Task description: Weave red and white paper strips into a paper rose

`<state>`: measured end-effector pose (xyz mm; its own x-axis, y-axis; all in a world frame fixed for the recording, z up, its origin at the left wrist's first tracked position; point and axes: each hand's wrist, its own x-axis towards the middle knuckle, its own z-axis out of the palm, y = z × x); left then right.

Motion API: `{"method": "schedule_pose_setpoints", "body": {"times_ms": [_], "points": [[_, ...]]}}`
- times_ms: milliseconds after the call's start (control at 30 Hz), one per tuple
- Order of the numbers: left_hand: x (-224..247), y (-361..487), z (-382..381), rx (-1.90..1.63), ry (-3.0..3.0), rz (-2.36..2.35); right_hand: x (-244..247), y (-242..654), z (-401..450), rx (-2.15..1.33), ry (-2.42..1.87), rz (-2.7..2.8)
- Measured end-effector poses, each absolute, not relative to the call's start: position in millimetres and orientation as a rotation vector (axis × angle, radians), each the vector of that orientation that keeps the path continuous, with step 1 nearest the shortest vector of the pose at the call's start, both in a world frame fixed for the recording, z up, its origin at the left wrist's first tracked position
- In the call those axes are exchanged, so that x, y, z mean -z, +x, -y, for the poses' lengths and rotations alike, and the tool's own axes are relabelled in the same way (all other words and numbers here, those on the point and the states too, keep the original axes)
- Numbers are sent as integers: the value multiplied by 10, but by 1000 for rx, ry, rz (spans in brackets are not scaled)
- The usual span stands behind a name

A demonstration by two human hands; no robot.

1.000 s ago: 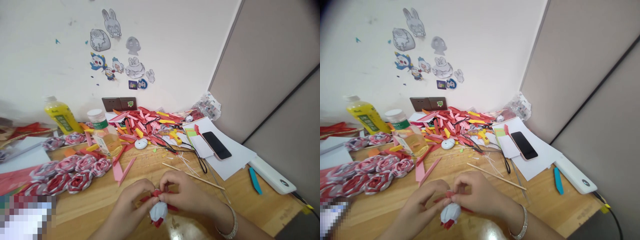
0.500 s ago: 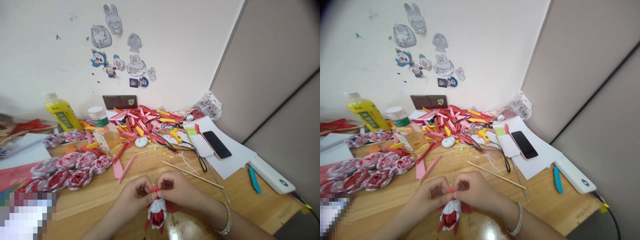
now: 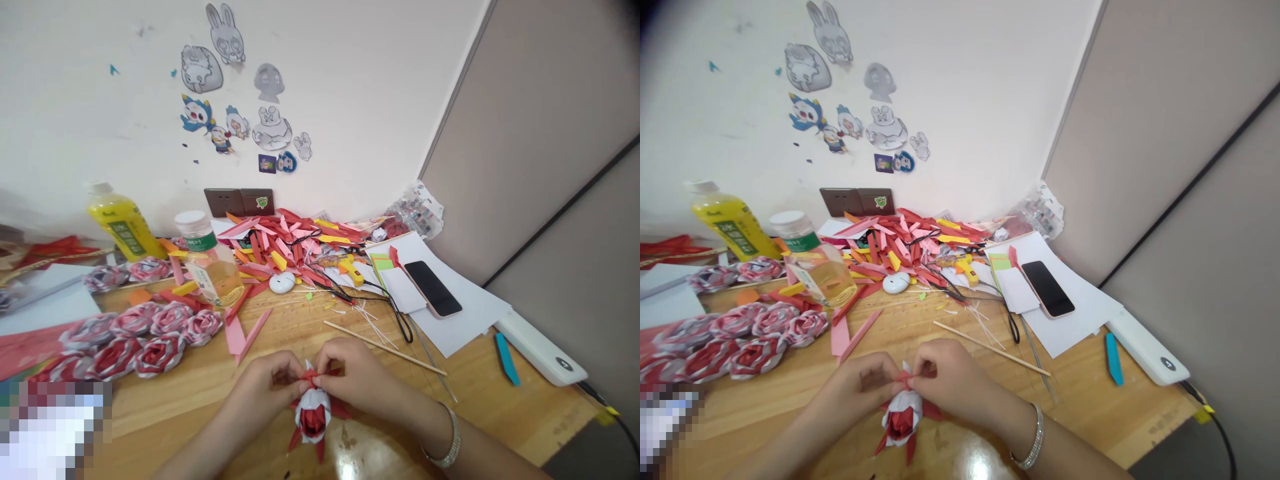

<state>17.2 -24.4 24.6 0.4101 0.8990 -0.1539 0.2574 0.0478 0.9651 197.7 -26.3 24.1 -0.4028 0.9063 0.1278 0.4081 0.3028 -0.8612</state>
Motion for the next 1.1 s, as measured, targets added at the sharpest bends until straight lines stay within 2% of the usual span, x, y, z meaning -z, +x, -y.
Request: {"method": "schedule_pose_setpoints", "body": {"times_ms": [200, 433, 667, 900, 1100], "points": [[-316, 169, 271, -661, 1753, -1219, -297, 1992, 255, -885, -1032, 2095], [-295, 181, 245, -680, 1615, -1082, -306, 1997, 256, -779, -975, 2156], [-318, 180, 276, -698, 1809, -1165, -315, 2018, 236, -638, -811, 2329], [-234, 99, 193, -676, 1268, -811, -377, 2033, 249, -788, -912, 2161], [-247, 76, 193, -613, 1133, -832, -336, 2020, 244, -882, -907, 2069]]}}
